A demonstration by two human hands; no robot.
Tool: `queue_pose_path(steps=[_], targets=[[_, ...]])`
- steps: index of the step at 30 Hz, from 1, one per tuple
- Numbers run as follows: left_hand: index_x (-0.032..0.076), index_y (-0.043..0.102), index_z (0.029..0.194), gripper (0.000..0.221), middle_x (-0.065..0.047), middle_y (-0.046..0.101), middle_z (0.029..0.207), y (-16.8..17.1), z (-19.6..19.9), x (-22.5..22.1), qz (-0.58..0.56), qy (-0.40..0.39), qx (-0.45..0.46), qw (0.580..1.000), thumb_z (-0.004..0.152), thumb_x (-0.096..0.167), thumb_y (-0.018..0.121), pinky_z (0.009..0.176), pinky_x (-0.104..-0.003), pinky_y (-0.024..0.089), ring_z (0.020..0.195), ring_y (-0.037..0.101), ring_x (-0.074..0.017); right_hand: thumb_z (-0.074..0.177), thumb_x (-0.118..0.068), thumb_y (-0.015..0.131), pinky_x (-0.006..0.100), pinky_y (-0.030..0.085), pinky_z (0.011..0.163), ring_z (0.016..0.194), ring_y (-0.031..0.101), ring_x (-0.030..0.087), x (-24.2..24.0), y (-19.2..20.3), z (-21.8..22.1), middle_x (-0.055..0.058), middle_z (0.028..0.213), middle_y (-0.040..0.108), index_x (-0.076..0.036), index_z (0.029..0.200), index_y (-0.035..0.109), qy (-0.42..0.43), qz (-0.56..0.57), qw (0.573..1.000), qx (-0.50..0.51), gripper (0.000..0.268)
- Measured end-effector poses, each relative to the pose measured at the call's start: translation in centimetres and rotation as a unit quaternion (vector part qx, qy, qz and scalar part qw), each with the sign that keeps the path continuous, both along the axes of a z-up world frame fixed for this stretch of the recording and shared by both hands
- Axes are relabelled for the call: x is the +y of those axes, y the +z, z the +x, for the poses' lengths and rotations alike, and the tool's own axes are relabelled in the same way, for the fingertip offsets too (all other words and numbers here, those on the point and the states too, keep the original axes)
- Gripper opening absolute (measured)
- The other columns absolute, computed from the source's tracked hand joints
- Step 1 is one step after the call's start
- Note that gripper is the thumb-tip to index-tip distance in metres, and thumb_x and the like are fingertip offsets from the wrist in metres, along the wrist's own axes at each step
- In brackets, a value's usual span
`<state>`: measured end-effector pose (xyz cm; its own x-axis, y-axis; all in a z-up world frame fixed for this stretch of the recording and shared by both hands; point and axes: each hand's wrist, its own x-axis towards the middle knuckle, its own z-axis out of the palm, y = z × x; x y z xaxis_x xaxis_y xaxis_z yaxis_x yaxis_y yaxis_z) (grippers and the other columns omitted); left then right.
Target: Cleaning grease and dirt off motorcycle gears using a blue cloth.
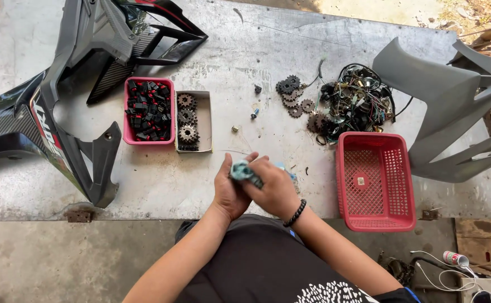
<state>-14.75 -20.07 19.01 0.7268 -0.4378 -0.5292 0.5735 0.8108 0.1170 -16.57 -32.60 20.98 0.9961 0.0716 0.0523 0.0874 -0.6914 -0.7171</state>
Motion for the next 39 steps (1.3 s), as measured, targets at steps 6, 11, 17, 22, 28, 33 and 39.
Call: queue_pose_path(steps=[6,11,17,22,28,33,39], targets=[[0.000,0.070,0.123,0.072,-0.025,0.072,0.118,-1.9,0.2,0.9,-0.026,0.008,0.014,1.000,0.094,0.064,0.051,0.101,-0.054,0.053,0.109,0.068,-0.0418,0.075,-0.037,0.076,0.051,0.058,0.072,0.080,0.072,0.037,-2.1,-1.6,2.1,0.008,0.077,0.071,-0.020,0.097,0.074,-0.047,-0.096,0.993,0.052,0.028],[0.003,0.068,0.127,0.078,-0.023,0.070,0.123,0.3,1.2,2.6,-0.006,-0.002,0.001,1.000,0.090,0.070,0.051,0.100,-0.054,0.053,0.110,0.067,-0.0398,0.074,-0.024,0.079,0.048,0.060,0.076,0.081,0.076,0.034,1.1,2.3,1.0,0.008,0.084,0.078,-0.019,0.095,0.080,0.039,0.068,0.995,0.059,0.021],[-0.001,0.066,0.127,0.077,-0.025,0.070,0.123,-0.2,1.0,3.1,-0.017,-0.003,-0.002,1.000,0.093,0.066,0.050,0.101,-0.054,0.053,0.111,0.068,-0.0414,0.074,-0.027,0.080,0.052,0.056,0.074,0.087,0.072,0.040,1.3,2.2,2.3,0.012,0.089,0.077,-0.016,0.100,0.078,-0.030,0.035,0.997,0.065,0.029],[0.002,0.066,0.126,0.080,-0.023,0.070,0.124,0.2,1.9,3.7,0.006,-0.018,-0.038,0.999,0.090,0.072,0.053,0.099,-0.053,0.055,0.112,0.068,-0.0384,0.070,-0.020,0.083,0.047,0.057,0.074,0.082,0.075,0.034,2.1,1.0,0.7,0.009,0.084,0.077,-0.015,0.091,0.079,0.051,0.159,0.985,0.046,0.022],[-0.004,0.068,0.120,0.073,-0.024,0.073,0.111,-1.6,0.8,3.3,0.012,-0.007,0.007,1.000,0.093,0.063,0.055,0.096,-0.053,0.056,0.103,0.070,-0.0399,0.077,-0.029,0.076,0.046,0.058,0.073,0.081,0.073,0.034,1.1,-0.6,1.5,0.008,0.080,0.074,-0.019,0.100,0.079,-0.090,0.015,0.990,0.107,0.025],[0.001,0.068,0.119,0.072,-0.023,0.072,0.118,0.0,1.4,3.8,0.034,-0.015,0.014,0.999,0.091,0.066,0.055,0.093,-0.053,0.057,0.104,0.070,-0.0393,0.067,-0.021,0.079,0.044,0.057,0.075,0.082,0.074,0.029,2.9,-0.1,0.2,0.007,0.081,0.076,-0.015,0.089,0.080,0.025,0.164,0.981,0.103,0.023],[-0.002,0.072,0.114,0.067,-0.023,0.075,0.108,-1.8,0.9,3.8,0.024,-0.006,0.025,0.999,0.093,0.060,0.057,0.090,-0.053,0.059,0.098,0.073,-0.0406,0.076,-0.027,0.074,0.047,0.056,0.072,0.080,0.072,0.036,0.9,-2.3,1.8,0.013,0.077,0.072,-0.014,0.099,0.079,-0.075,0.044,0.989,0.122,0.026]])
